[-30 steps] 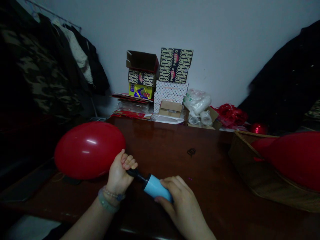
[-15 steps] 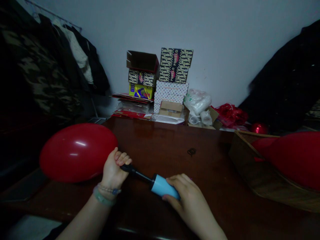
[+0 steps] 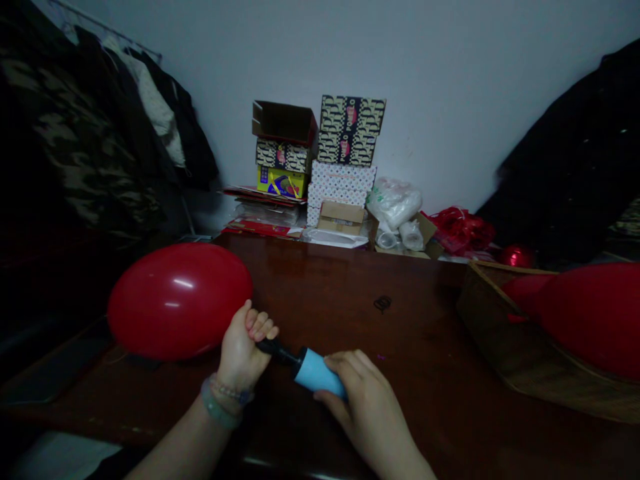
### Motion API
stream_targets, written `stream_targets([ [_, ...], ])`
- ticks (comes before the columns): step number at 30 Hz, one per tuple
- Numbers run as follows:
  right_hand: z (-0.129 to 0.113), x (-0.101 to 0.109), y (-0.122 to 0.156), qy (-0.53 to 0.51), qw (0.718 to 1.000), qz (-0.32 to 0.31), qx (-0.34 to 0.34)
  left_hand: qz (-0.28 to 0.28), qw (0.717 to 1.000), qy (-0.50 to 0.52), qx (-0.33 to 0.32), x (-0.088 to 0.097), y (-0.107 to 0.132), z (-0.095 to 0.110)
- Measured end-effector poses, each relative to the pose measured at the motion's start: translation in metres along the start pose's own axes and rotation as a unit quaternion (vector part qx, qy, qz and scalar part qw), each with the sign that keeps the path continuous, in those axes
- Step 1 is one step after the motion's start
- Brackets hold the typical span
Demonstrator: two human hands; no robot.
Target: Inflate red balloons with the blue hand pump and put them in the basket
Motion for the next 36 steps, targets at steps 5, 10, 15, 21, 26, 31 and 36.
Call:
stream_targets([
  [5, 0.004, 0.005, 0.000, -0.031, 0.999, -0.013, -0.007, -0.003, 1.000, 0.002, -0.001, -0.001, -0.006, 0.012],
  [10, 0.017, 0.018, -0.001, -0.032, 0.999, -0.018, -0.016, 0.019, 0.999, 0.026, -0.027, 0.000, -0.020, 0.028],
  [15, 0.022, 0.024, 0.000, -0.025, 0.999, -0.009, -0.019, 0.023, 0.999, 0.033, -0.037, 0.000, -0.023, 0.033],
  [21, 0.022, 0.018, 0.000, 0.000, 1.000, 0.013, 0.010, 0.019, 0.998, 0.037, -0.040, 0.000, -0.021, 0.026],
  [26, 0.015, 0.006, 0.000, 0.016, 1.000, 0.013, 0.014, 0.016, 0.999, 0.023, -0.028, 0.000, -0.016, 0.014],
  [31, 0.008, -0.001, 0.002, 0.006, 1.000, 0.007, 0.017, 0.000, 1.000, -0.003, -0.008, 0.002, -0.005, 0.001],
  [36, 0.007, 0.005, 0.001, -0.007, 0.999, -0.041, -0.013, -0.001, 1.000, -0.007, -0.006, 0.000, -0.005, 0.007],
])
Point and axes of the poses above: each hand's wrist, its own y-axis away from the middle knuckle, its own x-axis out of the back of the hand, z = x × y, the point moved 1 cm from there along -y, towards the middle knuckle, and after that the axes turned 7 degrees about -x, right-handed, at the moved point
